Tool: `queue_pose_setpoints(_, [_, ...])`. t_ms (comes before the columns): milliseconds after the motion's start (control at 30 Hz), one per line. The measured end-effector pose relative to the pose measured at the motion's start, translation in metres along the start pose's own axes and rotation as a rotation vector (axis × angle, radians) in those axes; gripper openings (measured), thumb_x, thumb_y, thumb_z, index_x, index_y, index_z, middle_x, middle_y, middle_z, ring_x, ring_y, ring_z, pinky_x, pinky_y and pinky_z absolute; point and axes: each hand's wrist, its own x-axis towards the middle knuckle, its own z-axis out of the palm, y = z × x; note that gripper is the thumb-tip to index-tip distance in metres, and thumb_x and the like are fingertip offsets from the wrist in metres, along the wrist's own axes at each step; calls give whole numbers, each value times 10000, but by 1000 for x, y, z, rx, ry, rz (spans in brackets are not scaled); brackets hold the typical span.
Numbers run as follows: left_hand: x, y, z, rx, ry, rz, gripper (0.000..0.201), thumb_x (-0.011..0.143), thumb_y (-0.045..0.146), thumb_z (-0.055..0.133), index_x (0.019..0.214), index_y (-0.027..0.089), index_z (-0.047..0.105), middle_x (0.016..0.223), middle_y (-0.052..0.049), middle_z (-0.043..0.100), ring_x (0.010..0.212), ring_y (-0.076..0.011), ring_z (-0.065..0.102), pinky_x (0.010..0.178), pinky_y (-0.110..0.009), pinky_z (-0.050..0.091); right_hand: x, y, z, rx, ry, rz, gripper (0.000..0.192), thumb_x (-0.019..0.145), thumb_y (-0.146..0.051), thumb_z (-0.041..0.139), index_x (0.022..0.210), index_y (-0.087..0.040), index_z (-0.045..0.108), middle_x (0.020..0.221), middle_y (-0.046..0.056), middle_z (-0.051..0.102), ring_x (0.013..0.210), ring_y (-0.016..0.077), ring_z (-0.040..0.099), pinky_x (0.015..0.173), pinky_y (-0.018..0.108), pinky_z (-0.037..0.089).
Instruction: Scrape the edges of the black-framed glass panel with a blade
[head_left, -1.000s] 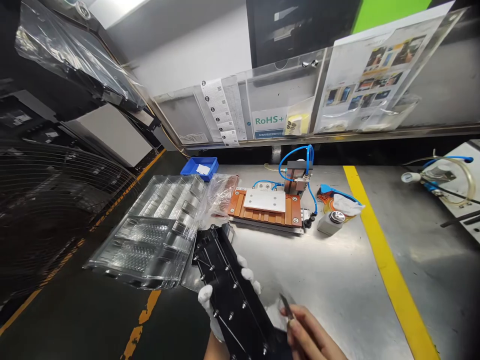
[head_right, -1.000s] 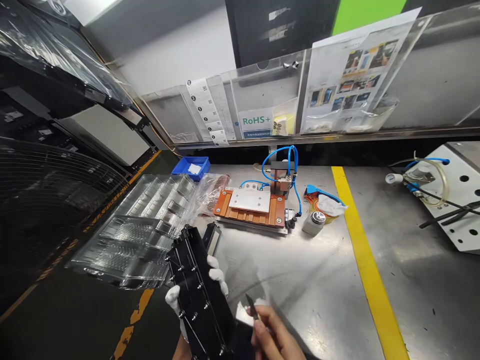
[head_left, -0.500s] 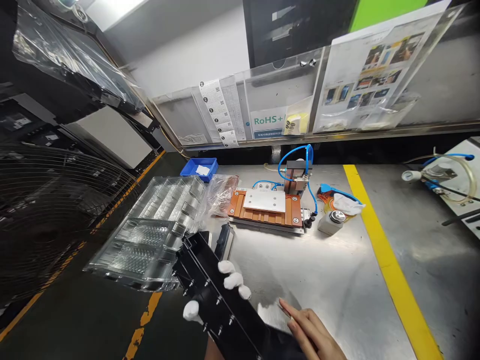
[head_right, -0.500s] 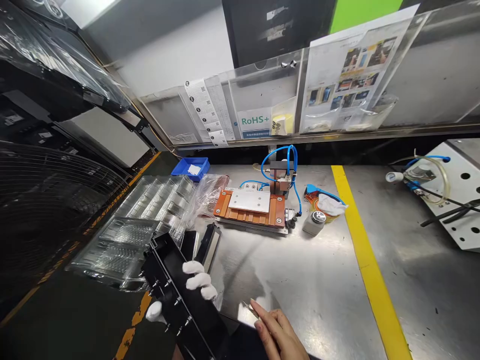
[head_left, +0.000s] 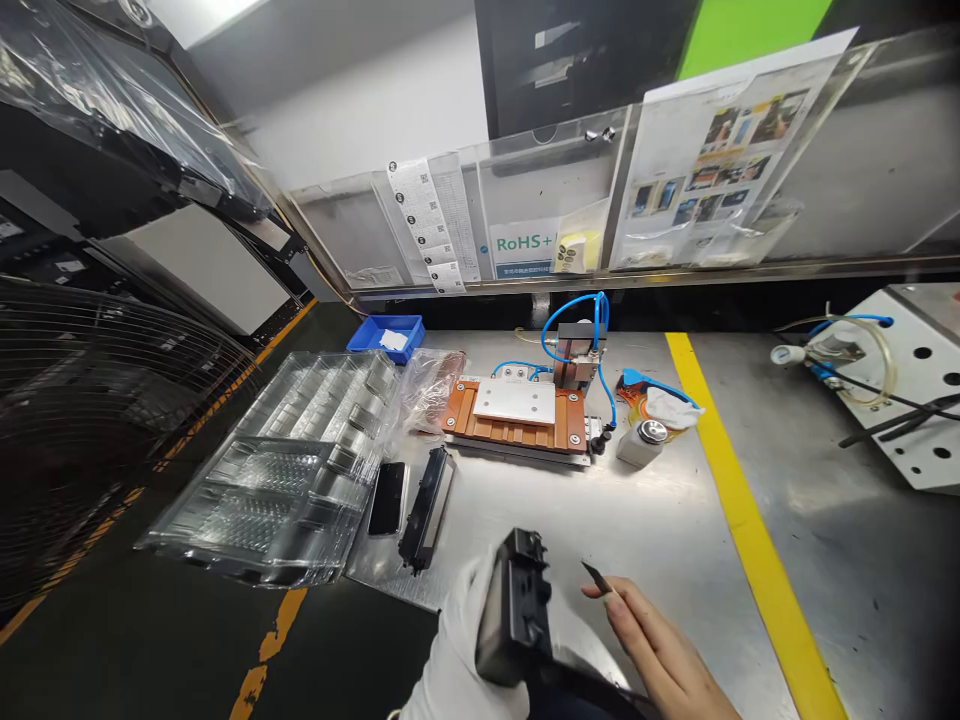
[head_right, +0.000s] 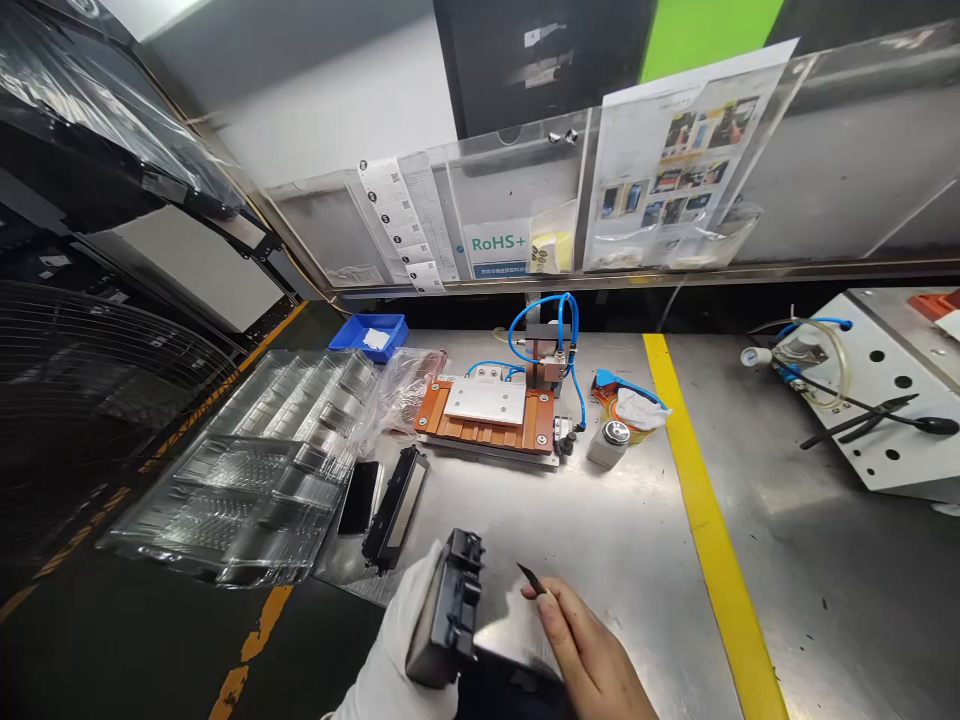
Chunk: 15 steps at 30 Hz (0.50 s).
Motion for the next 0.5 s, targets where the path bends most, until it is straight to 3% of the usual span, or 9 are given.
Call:
queue_pose_setpoints(67, [-8,-14,9,287,75,5,508,671,373,681,1174,299,659,1111,-117,704,1087,-379,622,1011,-528,510,4,-6,-4,-106,-50,-65,460,1010,-639,377,1134,-254,596,999,22,599,942,227,568,785,261,445])
queue_pose_setpoints(133, [-17,-23,13,429,100,8,554,660,370,686,1210,330,633,1174,-124,683,1118,-411,605,994,-539,517,8,-13,-4,-180,-93,-138,440,997,-645,416,1111,-261,600,845,-8,571,749,201,550,692,273,428])
queue_pose_setpoints(233, [-29,-23,13,520,125,19,506,731,337,599,1235,382,597,1224,-111,664,1159,-419,584,1016,-568,497,11,-21,-2,-198,-122,-220,447,985,-672,447,1060,-256,596,808,-25,544,691,185,517,644,272,399])
queue_pose_setpoints(400, [-36,-16,14,624,149,21,499,769,277,526,1246,419,571,1217,-99,661,1159,-413,585,980,-578,512,13,-26,4,-286,-12,-397,544,1027,-628,431,689,-202,432,645,-39,476,561,149,467,519,278,306])
queue_pose_setpoints(500, [-40,-18,14,646,163,5,523,800,267,481,1299,423,512,1267,-104,640,1154,-422,589,935,-605,521,13,-28,6,-306,27,-485,475,1047,-595,414,781,-215,516,696,-34,512,590,150,496,534,267,349])
